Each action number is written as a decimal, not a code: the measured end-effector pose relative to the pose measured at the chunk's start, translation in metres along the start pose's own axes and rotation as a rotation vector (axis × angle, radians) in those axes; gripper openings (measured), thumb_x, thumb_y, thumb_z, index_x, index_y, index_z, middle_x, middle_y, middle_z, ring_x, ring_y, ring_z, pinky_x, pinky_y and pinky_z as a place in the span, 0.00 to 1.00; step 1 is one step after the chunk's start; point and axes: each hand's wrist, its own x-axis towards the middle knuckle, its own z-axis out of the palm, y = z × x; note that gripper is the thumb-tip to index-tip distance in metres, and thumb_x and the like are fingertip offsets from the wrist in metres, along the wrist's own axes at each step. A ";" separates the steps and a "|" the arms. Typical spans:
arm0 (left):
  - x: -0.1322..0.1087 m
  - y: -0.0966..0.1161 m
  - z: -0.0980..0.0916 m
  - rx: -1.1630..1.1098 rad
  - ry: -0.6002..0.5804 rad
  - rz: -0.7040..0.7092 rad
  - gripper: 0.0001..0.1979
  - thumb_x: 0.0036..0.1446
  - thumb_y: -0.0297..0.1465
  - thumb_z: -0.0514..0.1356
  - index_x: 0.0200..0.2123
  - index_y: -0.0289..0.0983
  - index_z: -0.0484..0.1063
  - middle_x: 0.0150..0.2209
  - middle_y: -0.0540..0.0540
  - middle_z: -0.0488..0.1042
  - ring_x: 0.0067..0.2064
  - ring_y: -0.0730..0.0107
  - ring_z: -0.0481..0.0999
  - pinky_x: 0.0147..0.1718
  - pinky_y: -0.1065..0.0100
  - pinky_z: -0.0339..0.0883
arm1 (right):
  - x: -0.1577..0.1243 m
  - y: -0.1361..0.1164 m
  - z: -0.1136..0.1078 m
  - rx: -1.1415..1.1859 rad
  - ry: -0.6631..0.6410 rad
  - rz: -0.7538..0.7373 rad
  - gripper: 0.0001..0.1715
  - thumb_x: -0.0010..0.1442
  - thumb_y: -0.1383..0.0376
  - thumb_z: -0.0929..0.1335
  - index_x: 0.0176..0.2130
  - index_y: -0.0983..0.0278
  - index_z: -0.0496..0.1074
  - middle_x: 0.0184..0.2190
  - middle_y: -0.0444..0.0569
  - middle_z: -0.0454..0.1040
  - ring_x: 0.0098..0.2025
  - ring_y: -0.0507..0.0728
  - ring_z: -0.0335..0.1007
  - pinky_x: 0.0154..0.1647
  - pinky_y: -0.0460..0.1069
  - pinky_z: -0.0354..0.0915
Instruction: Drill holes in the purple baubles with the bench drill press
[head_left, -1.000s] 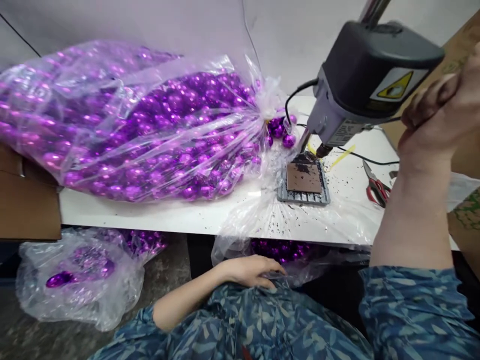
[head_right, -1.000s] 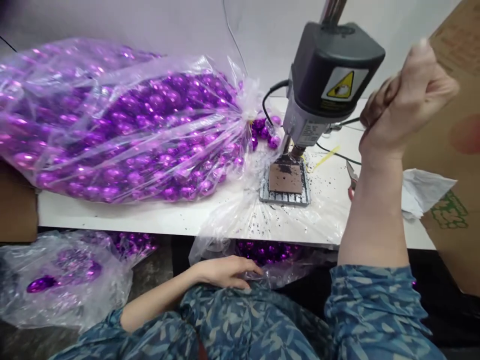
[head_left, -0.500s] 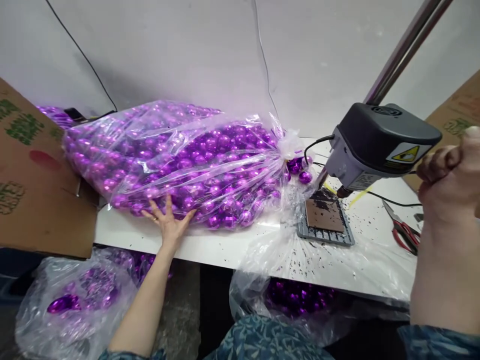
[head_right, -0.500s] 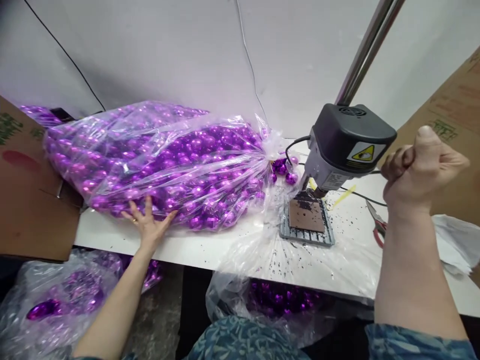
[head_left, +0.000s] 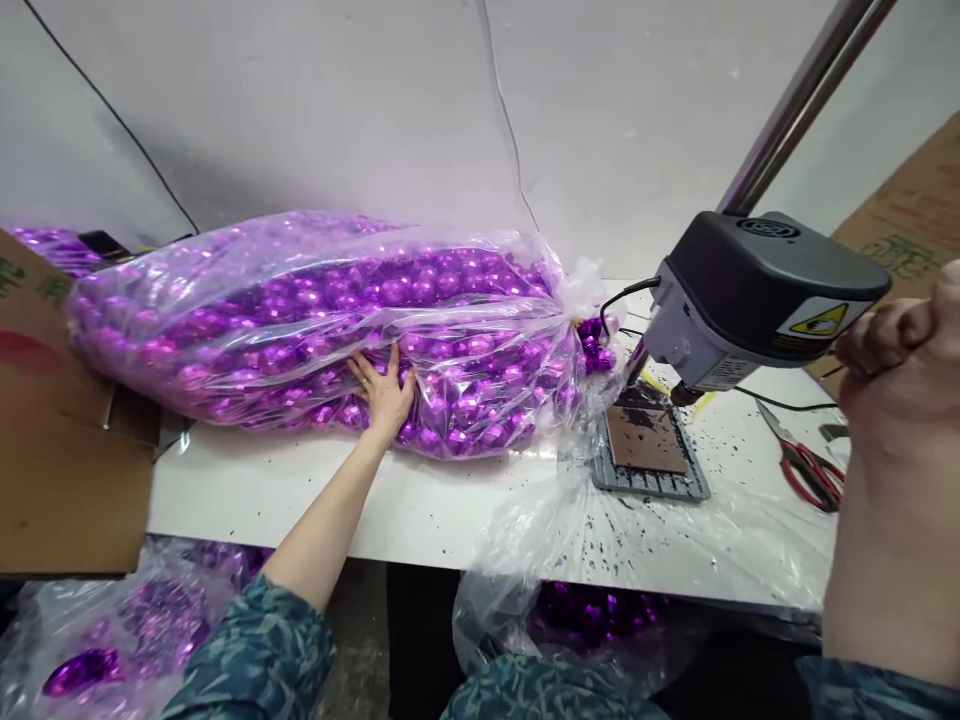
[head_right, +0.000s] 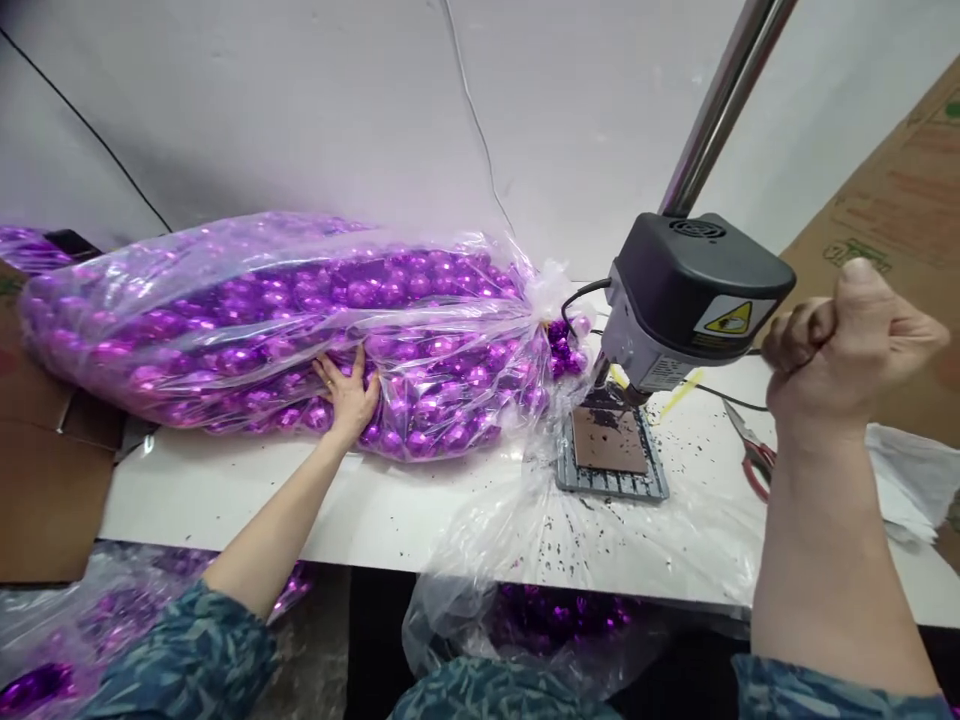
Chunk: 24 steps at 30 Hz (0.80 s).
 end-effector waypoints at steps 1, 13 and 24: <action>-0.002 -0.001 -0.001 0.021 -0.017 0.014 0.33 0.70 0.39 0.54 0.75 0.43 0.53 0.78 0.28 0.33 0.78 0.31 0.33 0.66 0.24 0.45 | -0.001 0.000 0.001 0.028 -0.112 -0.031 0.33 0.65 0.73 0.60 0.12 0.60 0.49 0.09 0.39 0.45 0.11 0.46 0.39 0.16 0.49 0.36; -0.059 -0.029 -0.038 0.031 0.010 -0.016 0.34 0.64 0.35 0.58 0.72 0.32 0.59 0.67 0.27 0.66 0.73 0.36 0.59 0.69 0.35 0.53 | 0.001 -0.001 0.001 0.055 -0.201 -0.006 0.36 0.65 0.74 0.58 0.09 0.60 0.49 0.06 0.39 0.44 0.09 0.47 0.38 0.13 0.49 0.33; -0.301 0.093 0.028 -0.477 -0.803 1.213 0.21 0.69 0.33 0.53 0.63 0.41 0.70 0.56 0.37 0.78 0.56 0.60 0.79 0.58 0.58 0.73 | 0.003 0.004 -0.005 -0.544 -0.275 0.051 0.31 0.72 0.65 0.57 0.19 0.56 0.44 0.13 0.36 0.46 0.17 0.45 0.44 0.20 0.47 0.50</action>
